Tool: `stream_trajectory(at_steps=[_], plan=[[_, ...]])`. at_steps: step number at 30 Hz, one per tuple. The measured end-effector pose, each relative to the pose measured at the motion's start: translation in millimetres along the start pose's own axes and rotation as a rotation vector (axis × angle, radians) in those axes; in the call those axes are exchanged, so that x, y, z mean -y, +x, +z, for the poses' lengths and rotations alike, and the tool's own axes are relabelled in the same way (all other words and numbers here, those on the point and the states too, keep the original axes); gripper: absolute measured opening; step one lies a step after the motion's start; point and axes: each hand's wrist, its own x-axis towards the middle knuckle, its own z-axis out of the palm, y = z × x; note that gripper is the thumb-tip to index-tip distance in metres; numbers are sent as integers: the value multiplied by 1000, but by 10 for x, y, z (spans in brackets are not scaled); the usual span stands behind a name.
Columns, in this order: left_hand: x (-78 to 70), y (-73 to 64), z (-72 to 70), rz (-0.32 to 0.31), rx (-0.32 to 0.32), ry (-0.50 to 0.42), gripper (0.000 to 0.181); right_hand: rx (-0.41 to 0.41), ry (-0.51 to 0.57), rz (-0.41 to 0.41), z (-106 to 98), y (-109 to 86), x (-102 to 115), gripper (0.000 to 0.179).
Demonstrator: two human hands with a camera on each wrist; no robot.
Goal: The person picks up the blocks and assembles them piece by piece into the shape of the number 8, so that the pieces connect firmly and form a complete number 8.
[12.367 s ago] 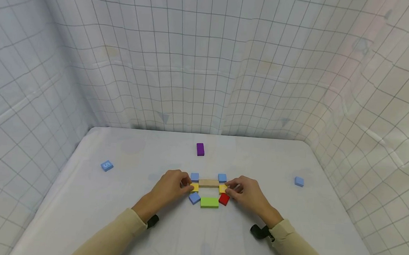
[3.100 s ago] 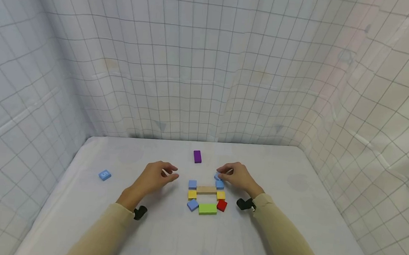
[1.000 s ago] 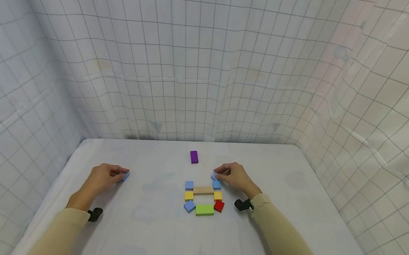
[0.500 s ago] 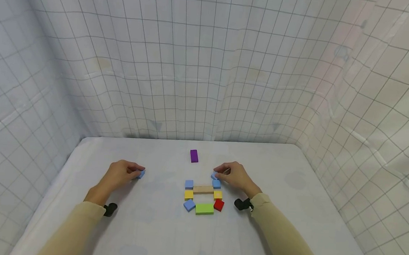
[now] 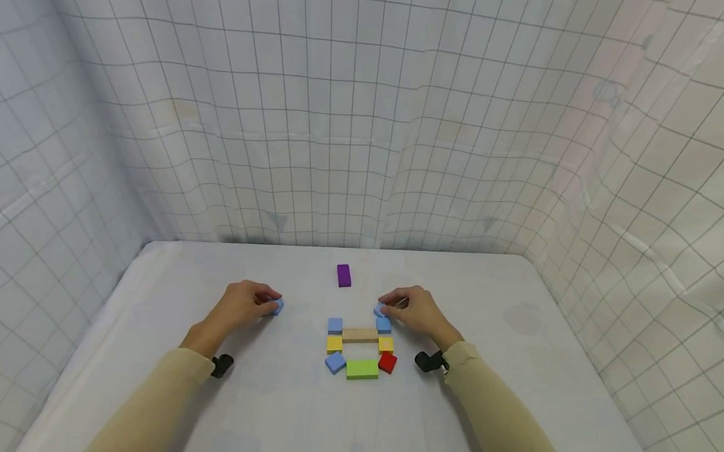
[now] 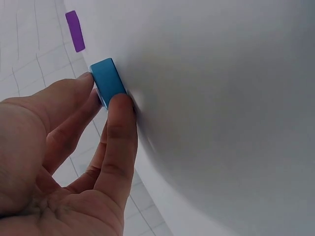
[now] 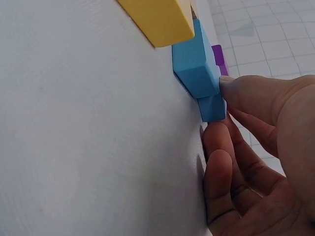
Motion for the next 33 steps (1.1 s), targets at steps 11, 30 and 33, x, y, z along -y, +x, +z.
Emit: stream_trajectory(at_steps=[11,30,33], plan=[[-314,160,239,-78,36,16,23,0,0,-13,-4,10,-15,20],[-648,399,607,-47,37,10,22,-7,-2,1,15,-2,-18,21],[-674,419,645,-37,38,-9,21,-9,1,5,11,-7,-12,21]])
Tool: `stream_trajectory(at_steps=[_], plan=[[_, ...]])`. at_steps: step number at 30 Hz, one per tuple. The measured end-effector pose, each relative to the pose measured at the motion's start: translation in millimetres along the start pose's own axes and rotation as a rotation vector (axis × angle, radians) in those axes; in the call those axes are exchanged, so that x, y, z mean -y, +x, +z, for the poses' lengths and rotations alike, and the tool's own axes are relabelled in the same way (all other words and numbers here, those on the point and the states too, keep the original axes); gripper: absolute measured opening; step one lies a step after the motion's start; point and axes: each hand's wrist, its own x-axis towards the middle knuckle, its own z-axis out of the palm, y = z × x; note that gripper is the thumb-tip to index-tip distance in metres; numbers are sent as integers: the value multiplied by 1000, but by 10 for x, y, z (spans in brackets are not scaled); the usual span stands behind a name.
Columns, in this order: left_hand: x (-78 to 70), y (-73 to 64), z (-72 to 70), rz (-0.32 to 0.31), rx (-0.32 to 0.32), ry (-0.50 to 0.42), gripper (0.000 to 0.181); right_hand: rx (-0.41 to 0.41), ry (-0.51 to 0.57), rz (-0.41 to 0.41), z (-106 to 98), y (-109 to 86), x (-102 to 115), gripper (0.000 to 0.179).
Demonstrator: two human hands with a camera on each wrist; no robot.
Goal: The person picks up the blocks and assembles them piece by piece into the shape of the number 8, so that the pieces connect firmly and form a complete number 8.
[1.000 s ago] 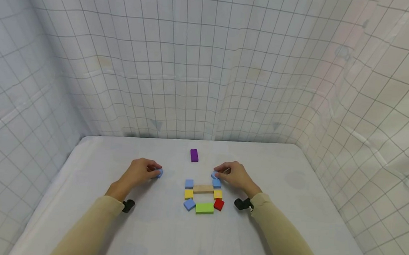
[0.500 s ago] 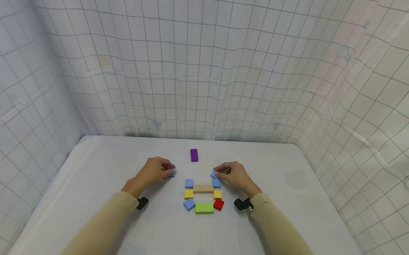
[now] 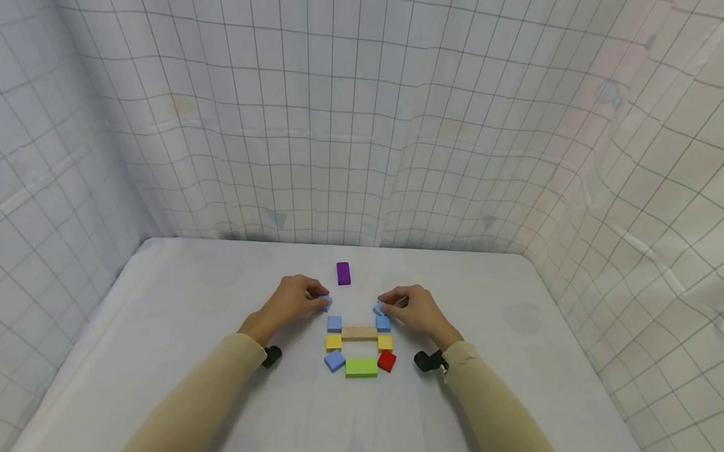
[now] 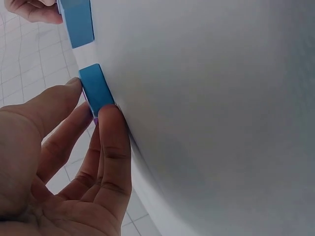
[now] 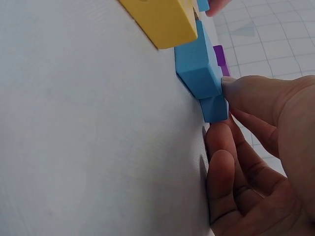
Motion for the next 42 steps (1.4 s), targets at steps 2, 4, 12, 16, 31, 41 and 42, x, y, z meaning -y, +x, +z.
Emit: stream_trajectory(at_steps=[2,4,12,16,31,41,42], plan=[[-12,13,22,4,-2,-7,21,0,1,1,-4,-3,6,21],[-26,22,42,4,-1,-12,21,1,3,1,-9,-4,9,21],[-88,34,79,10,9,-9,21,4,-2,-9,-12,-2,13,21],[-108,30,106,13,14,-15,21,3,-7,-14,-5,-2,3,21],[-142,35,127,44,35,-18,19,5,2,10,-21,0,22,20],[-161,25,126,21,49,-21,20,10,-2,0,-19,10,15,20],[-164,25,128,19,49,-21,19,10,-1,0,-18,11,13,20]])
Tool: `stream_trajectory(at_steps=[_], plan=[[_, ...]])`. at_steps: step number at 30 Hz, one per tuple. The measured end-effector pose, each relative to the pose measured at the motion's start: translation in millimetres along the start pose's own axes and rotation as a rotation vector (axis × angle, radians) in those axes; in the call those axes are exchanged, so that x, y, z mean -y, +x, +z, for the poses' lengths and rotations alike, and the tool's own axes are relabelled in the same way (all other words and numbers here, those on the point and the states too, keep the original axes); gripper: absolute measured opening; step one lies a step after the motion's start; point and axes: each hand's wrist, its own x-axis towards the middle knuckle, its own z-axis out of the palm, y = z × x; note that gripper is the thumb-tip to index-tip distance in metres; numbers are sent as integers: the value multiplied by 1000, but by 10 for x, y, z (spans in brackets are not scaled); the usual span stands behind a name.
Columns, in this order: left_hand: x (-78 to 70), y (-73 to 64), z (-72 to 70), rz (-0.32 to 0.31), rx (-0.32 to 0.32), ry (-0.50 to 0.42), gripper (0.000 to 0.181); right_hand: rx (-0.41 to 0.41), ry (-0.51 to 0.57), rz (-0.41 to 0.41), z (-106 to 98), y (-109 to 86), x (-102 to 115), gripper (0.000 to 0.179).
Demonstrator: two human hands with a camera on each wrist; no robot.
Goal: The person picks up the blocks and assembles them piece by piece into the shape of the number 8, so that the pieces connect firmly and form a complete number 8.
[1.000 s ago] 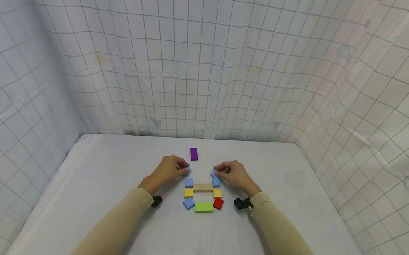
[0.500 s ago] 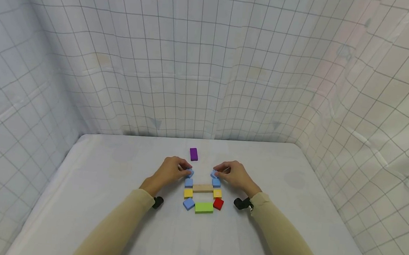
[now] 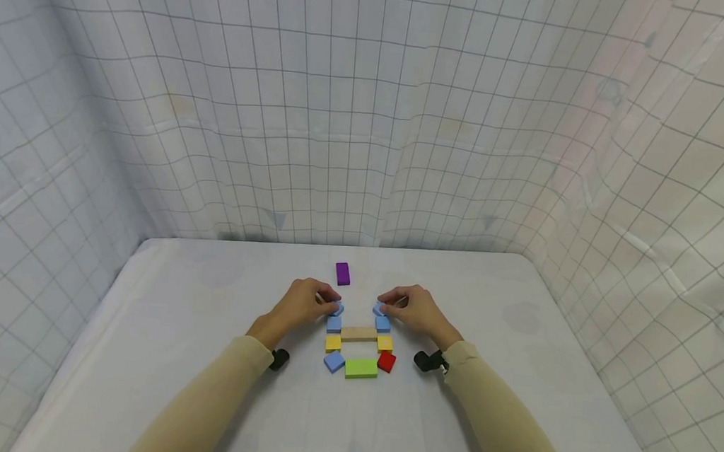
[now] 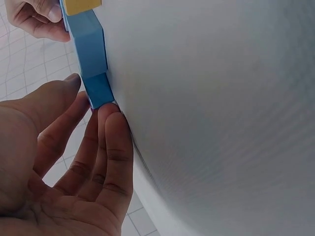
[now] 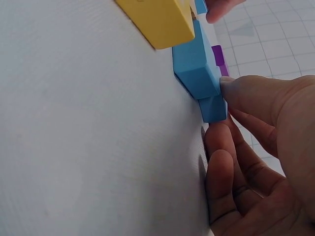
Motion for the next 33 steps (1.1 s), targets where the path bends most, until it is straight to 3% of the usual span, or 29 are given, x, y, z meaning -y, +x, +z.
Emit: stream_trajectory(at_steps=[33], plan=[[-8,-20,-3,9,2,-2,17,-9,-8,-5,24,4,-10,20]])
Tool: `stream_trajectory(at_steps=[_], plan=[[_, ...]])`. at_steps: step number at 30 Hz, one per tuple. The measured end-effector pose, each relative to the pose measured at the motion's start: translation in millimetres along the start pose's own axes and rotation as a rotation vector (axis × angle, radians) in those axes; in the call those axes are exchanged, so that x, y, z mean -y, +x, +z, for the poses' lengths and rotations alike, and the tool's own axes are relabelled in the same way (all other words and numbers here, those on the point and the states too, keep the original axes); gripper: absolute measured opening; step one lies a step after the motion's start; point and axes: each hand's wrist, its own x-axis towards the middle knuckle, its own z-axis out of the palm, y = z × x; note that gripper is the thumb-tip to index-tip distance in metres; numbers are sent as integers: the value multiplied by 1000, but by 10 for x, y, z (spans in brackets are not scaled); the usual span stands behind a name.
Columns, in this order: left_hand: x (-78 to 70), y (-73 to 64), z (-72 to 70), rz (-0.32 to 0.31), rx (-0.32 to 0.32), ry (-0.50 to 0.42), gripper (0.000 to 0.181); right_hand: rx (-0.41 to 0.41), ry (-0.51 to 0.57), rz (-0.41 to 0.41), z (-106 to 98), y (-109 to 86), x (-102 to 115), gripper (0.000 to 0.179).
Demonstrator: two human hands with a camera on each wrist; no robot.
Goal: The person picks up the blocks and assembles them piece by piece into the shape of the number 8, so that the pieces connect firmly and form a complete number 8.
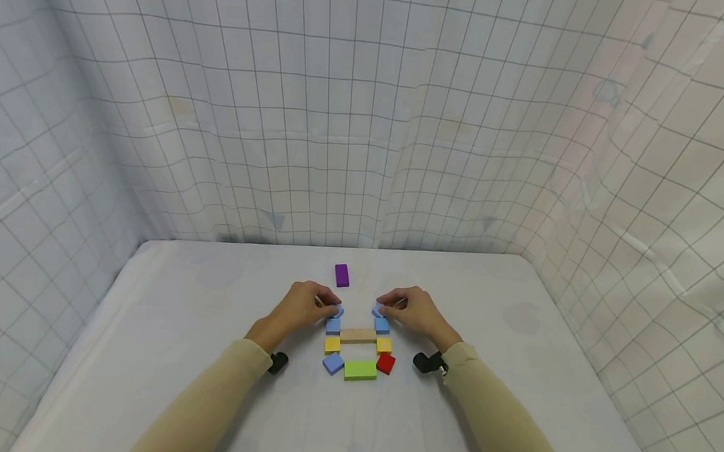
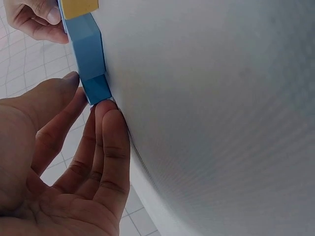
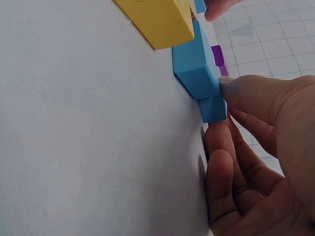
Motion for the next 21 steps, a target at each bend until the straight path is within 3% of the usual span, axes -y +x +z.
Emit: stream_trajectory(at_steps=[6,14,21], plan=[[-2,-25,-3,29,-8,6,17,0,4,-12,0,0,-29,20],[15,10,-1,22,-7,-5,21,10,15,-3,-12,-8,-14,20],[20,97,-100,50,-62,10,24,13,6,3,-3,29,-45,20]])
